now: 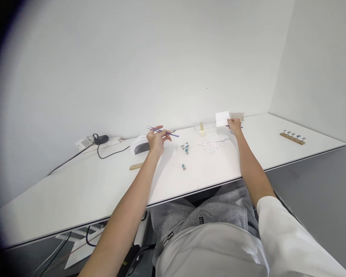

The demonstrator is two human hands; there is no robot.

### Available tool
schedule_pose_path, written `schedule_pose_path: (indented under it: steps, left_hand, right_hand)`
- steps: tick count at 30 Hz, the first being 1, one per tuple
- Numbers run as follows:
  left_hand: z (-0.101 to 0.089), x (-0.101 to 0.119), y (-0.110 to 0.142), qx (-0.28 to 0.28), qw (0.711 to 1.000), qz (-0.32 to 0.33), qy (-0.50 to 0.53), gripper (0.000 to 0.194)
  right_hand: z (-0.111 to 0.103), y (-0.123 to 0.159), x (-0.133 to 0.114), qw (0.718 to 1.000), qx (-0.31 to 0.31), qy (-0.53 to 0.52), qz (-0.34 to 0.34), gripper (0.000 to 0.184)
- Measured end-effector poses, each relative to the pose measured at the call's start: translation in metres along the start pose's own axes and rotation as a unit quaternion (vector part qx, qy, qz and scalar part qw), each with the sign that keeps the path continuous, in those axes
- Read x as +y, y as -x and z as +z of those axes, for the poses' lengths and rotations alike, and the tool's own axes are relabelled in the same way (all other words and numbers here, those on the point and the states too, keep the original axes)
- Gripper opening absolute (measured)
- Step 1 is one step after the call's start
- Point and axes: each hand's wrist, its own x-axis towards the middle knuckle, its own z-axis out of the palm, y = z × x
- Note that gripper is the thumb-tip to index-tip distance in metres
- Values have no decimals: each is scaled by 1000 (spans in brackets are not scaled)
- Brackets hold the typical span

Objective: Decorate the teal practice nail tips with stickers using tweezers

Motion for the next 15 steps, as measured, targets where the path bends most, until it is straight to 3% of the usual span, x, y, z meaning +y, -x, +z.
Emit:
schedule_pose_path:
  steps: [7, 13, 15]
  left_hand:
    - [0, 1, 1, 2, 1000, -1, -6, 34]
    - [1, 2, 1, 1, 1000, -2, -10, 34]
    - [1, 3, 2, 1, 1000, -2, -9, 34]
  right_hand:
    - [-3, 7, -5, 999, -6, -3, 31, 18]
    - [-3, 15, -3, 993, -60, -23, 97, 13]
    - [-3, 15, -1, 992, -71, 23, 100, 13]
